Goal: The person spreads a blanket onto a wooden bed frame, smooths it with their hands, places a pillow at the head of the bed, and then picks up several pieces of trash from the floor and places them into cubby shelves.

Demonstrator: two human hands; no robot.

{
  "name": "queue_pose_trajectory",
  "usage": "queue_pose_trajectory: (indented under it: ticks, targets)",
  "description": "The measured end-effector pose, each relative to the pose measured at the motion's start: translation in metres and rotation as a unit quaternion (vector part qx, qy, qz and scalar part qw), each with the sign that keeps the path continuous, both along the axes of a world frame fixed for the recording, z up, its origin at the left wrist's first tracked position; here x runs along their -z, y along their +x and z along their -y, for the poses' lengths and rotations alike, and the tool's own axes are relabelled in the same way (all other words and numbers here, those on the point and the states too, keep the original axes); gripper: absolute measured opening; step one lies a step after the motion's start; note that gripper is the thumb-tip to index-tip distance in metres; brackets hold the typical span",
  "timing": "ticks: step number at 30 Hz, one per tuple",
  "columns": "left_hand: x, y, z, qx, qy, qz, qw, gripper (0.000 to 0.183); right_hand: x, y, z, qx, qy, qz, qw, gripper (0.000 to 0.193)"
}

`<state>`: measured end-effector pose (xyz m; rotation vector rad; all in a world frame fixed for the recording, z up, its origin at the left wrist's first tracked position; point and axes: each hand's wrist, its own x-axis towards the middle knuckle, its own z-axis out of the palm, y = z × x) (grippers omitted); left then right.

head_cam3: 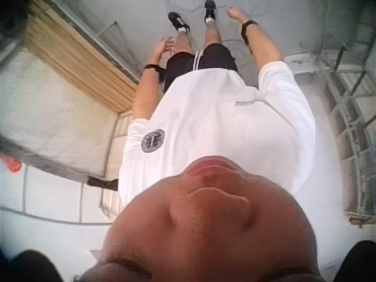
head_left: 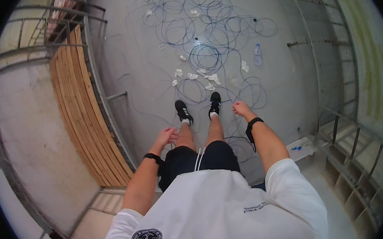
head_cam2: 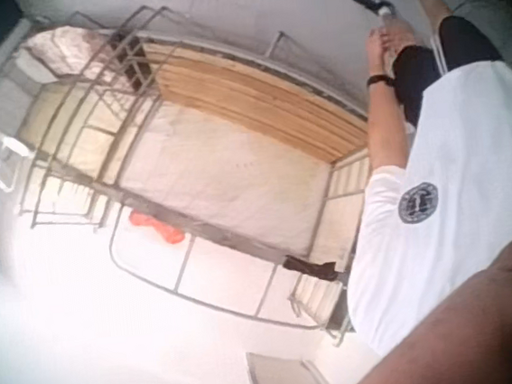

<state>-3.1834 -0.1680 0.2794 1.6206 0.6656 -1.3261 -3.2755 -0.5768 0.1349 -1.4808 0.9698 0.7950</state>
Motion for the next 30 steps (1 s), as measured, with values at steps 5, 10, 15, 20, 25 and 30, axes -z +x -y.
queue_pose_trajectory:
  ticks: [5, 10, 15, 20, 25, 30]
  targets:
    - [0.102, 0.036, -0.007, 0.096, 0.016, 0.063, 0.993, 0.023, 0.042, -0.012, 0.062, 0.010, -0.007, -0.026, 1.000, 0.022]
    - [0.238, 0.063, -0.022, 0.149, 0.025, 0.014, 0.988, 0.023, 0.097, -0.001, 0.062, 0.042, -0.023, -0.076, 0.996, 0.022]
    - [0.364, 0.116, 0.008, 0.290, 0.075, 0.176, 0.938, 0.024, 0.199, 0.032, 0.027, 0.045, 0.001, -0.116, 0.992, 0.024]
    - [0.483, 0.148, 0.032, 0.223, 0.038, 0.218, 0.949, 0.037, 0.328, 0.066, -0.003, -0.055, -0.018, -0.062, 0.996, 0.030]
    - [0.591, 0.165, 0.002, 0.307, 0.119, 0.187, 0.925, 0.063, 0.409, 0.130, -0.065, -0.038, -0.012, -0.035, 0.999, 0.040]
    - [0.660, 0.167, 0.039, 0.270, 0.185, 0.239, 0.914, 0.068, 0.512, 0.124, -0.036, -0.029, -0.085, -0.030, 0.996, 0.051]
